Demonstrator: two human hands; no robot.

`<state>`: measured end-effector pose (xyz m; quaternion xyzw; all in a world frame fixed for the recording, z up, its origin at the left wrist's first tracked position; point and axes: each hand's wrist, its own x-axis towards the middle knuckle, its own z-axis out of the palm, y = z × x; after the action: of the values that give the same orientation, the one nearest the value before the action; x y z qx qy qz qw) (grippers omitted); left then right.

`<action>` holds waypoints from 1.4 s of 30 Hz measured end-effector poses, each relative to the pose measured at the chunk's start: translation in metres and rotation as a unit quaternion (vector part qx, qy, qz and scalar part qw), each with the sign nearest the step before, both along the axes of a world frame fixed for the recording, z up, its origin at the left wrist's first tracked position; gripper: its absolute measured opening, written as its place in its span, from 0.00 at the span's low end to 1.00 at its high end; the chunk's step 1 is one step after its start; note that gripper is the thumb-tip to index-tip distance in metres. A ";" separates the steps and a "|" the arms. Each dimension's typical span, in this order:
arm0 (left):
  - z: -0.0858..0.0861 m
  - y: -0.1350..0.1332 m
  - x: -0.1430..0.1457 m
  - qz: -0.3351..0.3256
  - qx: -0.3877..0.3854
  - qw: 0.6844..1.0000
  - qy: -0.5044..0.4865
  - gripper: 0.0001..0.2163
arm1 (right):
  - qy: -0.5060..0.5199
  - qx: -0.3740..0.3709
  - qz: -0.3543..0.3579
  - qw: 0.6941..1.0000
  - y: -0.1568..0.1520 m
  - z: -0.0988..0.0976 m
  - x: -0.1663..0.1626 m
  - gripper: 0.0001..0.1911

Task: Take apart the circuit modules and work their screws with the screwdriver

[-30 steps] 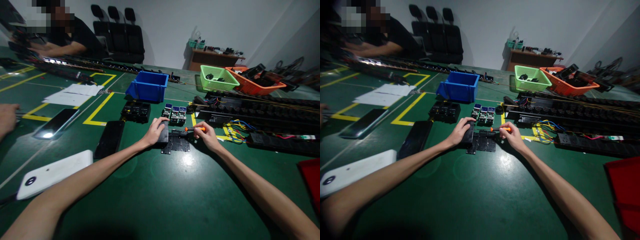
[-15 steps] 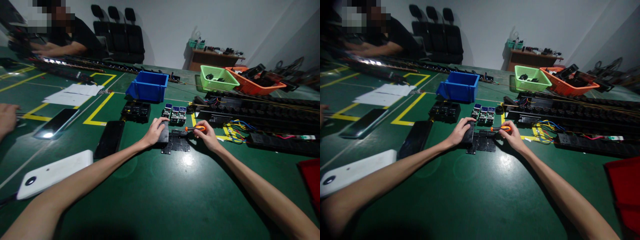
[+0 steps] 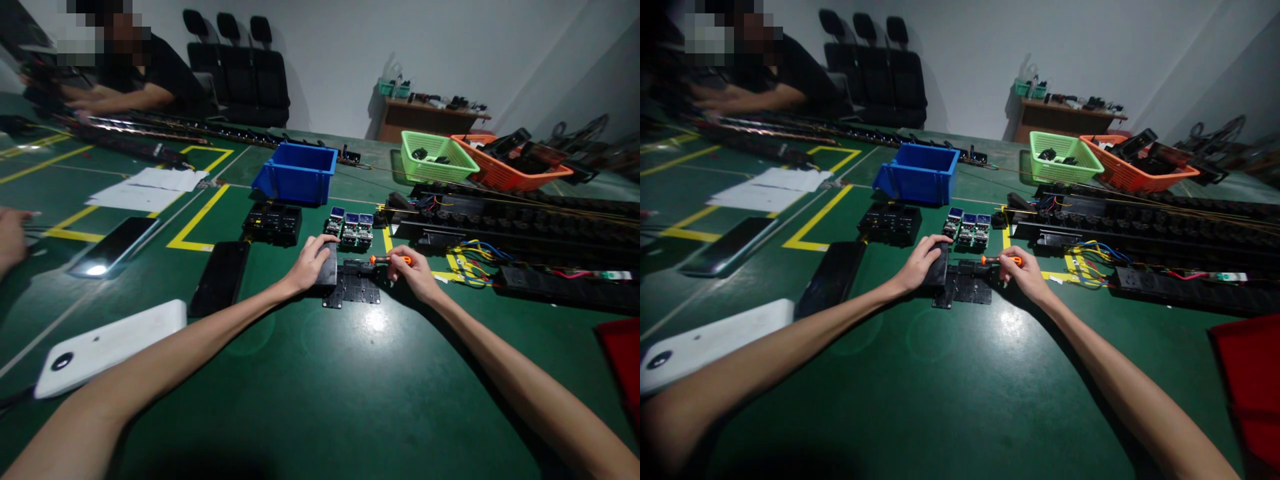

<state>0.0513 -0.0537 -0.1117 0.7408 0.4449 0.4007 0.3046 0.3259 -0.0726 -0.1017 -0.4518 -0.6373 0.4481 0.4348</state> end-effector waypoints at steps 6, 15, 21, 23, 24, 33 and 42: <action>0.000 -0.001 0.000 0.002 0.001 1.000 0.000 0.16 | 0.013 0.012 -0.011 1.000 0.001 -0.002 0.000 0.14; -0.001 0.000 -0.001 -0.001 0.004 1.000 0.000 0.15 | -0.016 -0.005 -0.006 1.000 0.000 0.001 -0.002 0.16; -0.002 0.001 -0.001 -0.004 0.012 1.000 -0.003 0.16 | 0.000 0.011 -0.030 0.999 0.002 -0.002 -0.002 0.17; -0.002 0.001 -0.001 -0.005 0.014 1.000 -0.002 0.16 | 0.017 0.013 -0.042 0.999 0.003 -0.003 -0.001 0.17; -0.002 0.001 -0.001 -0.004 0.014 1.000 -0.002 0.16 | 0.023 0.012 -0.043 0.999 0.003 -0.004 -0.001 0.17; -0.002 0.000 0.000 -0.001 0.008 1.000 -0.002 0.16 | 0.017 0.014 -0.025 0.999 0.003 -0.005 0.001 0.15; -0.001 0.000 -0.001 -0.003 0.009 1.000 -0.006 0.15 | 0.017 0.011 -0.010 1.000 0.003 -0.005 0.000 0.14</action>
<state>0.0505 -0.0532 -0.1129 0.7423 0.4377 0.4078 0.3018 0.3258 -0.0696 -0.1066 -0.4458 -0.6297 0.4445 0.4552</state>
